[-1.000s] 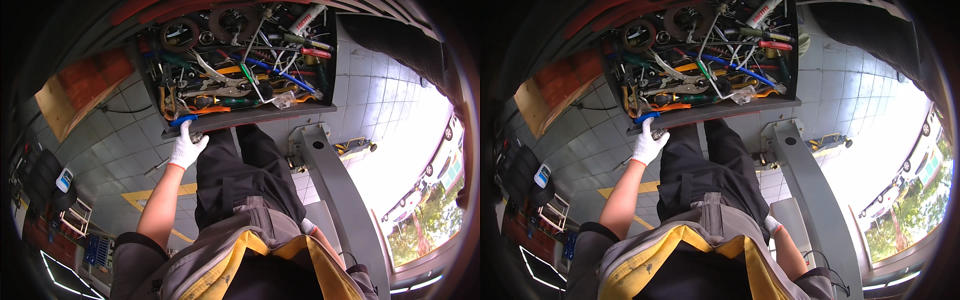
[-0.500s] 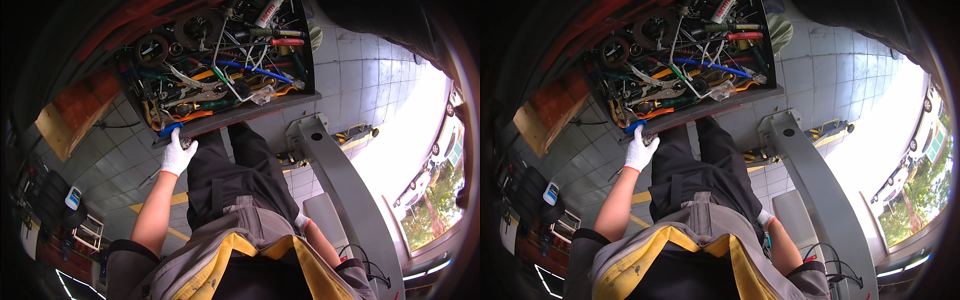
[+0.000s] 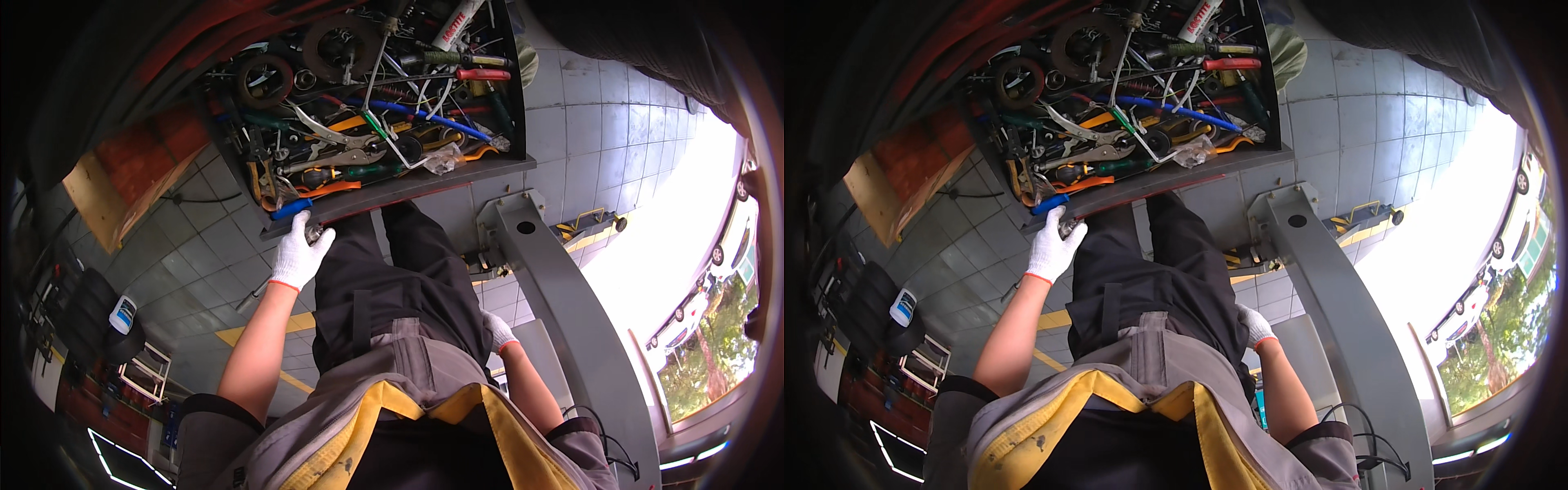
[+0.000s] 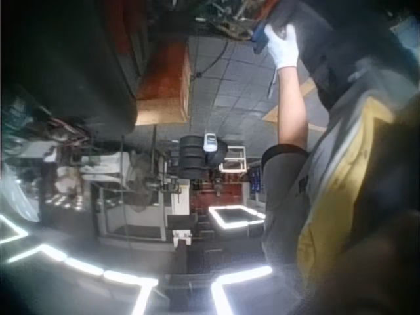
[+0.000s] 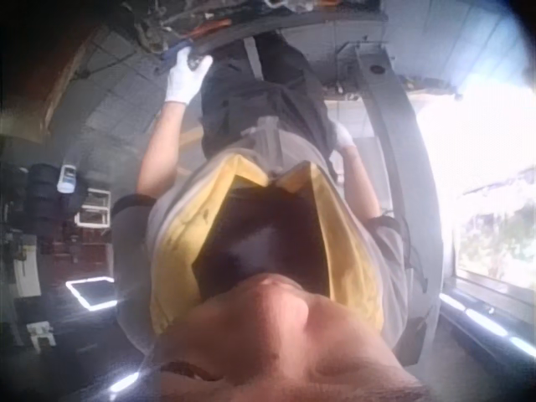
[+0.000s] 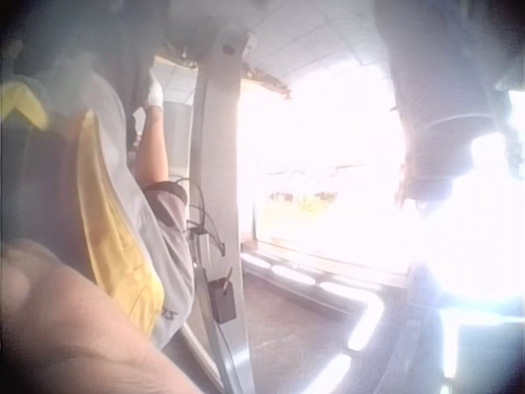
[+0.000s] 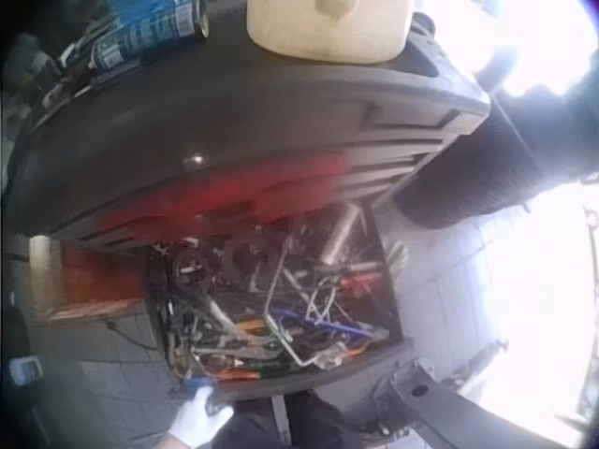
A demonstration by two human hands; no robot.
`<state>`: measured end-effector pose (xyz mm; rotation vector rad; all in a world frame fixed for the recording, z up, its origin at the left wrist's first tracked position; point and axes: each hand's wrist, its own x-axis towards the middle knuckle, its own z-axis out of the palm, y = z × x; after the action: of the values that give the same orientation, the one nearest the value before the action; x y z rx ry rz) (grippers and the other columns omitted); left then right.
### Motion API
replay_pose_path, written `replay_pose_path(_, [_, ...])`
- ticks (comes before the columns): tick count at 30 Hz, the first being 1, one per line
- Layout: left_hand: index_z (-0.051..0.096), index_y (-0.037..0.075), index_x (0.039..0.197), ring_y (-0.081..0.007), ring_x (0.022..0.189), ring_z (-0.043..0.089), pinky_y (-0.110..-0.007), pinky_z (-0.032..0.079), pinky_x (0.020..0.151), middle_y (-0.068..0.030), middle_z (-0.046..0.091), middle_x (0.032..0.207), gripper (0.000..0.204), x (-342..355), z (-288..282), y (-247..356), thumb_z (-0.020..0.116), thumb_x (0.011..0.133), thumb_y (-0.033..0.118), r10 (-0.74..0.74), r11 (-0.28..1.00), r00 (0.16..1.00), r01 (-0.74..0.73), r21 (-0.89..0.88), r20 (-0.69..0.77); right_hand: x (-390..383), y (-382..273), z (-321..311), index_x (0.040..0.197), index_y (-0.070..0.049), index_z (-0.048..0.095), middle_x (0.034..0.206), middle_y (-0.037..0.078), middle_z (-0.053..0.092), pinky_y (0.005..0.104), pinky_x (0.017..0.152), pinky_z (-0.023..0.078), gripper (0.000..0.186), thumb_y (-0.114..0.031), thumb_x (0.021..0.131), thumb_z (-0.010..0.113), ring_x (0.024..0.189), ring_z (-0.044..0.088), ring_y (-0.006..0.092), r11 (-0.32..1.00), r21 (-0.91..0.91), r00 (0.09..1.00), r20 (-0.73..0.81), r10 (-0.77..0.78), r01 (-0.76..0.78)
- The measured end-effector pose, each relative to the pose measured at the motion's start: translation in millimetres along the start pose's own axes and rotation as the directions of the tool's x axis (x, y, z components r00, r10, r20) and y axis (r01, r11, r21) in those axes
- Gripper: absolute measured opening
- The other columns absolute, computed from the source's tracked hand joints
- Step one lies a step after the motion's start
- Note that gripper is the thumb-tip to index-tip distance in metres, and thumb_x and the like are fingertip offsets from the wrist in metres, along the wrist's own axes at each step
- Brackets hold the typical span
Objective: The person searches through multiple tool drawers, selects a ratchet and extension, then walks to a white car with its hood open. The person uses the ratchet to loosen and remove a bolt from the engine, then places the tool on the vehicle's front edge.
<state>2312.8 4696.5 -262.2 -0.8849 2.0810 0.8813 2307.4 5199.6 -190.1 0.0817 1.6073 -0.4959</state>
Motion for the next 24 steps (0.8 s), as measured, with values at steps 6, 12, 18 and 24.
replay_pose_path(6, [0.048, 0.005, 0.147, -0.0465, 0.107, 0.070, -0.051, 0.057, 0.094, -0.0279, 0.073, 0.115, 0.075, -3, -7, 5, 0.072, 0.093, 0.051, 0.025, 0.999, 0.999, -0.024, -0.047, 0.025, 34, -40, -38, 0.123, -0.007, 0.069, 0.113, 0.023, 0.074, 0.0468, 0.091, 0.056, 0.035, -0.021, 0.091, 0.066, 0.108, 0.069, 0.0441, 0.897, -0.415, 0.983, 0.023, 0.180, -0.154])
replay_pose_path(12, [0.047, 0.006, 0.148, -0.0460, 0.110, 0.070, -0.051, 0.056, 0.095, -0.0270, 0.073, 0.117, 0.075, -2, -7, 4, 0.072, 0.094, 0.051, 0.005, 0.997, 0.999, -0.002, -0.076, 0.036, 95, -175, -109, 0.127, 0.000, 0.065, 0.119, 0.016, 0.075, 0.0342, 0.097, 0.054, 0.027, -0.011, 0.103, 0.060, 0.111, 0.072, 0.0258, 0.937, 0.122, 0.834, -0.503, -0.226, 0.328])
replay_pose_path(18, [0.047, 0.008, 0.149, -0.0464, 0.109, 0.070, -0.051, 0.056, 0.095, -0.0266, 0.073, 0.117, 0.074, -1, -3, -1, 0.072, 0.094, 0.051, 0.019, 0.998, 1.000, -0.019, -0.056, 0.004, 172, -277, -163, 0.140, -0.009, 0.059, 0.133, 0.017, 0.064, 0.0477, 0.106, 0.049, 0.055, -0.015, 0.087, 0.073, 0.123, 0.060, 0.0384, 0.715, -0.643, 0.399, -0.600, -0.693, 0.274])
replay_pose_path(24, [0.047, 0.009, 0.150, -0.0463, 0.108, 0.070, -0.052, 0.056, 0.094, -0.0259, 0.074, 0.116, 0.076, 0, 0, -6, 0.072, 0.093, 0.052, -0.003, 0.998, 1.000, 0.004, -0.067, 0.016, 199, -276, -149, 0.113, -0.009, 0.063, 0.102, 0.019, 0.072, 0.0488, 0.082, 0.056, 0.025, -0.028, 0.096, 0.065, 0.092, 0.072, 0.0393, 0.767, -0.641, 0.714, -0.553, -0.429, -0.036])
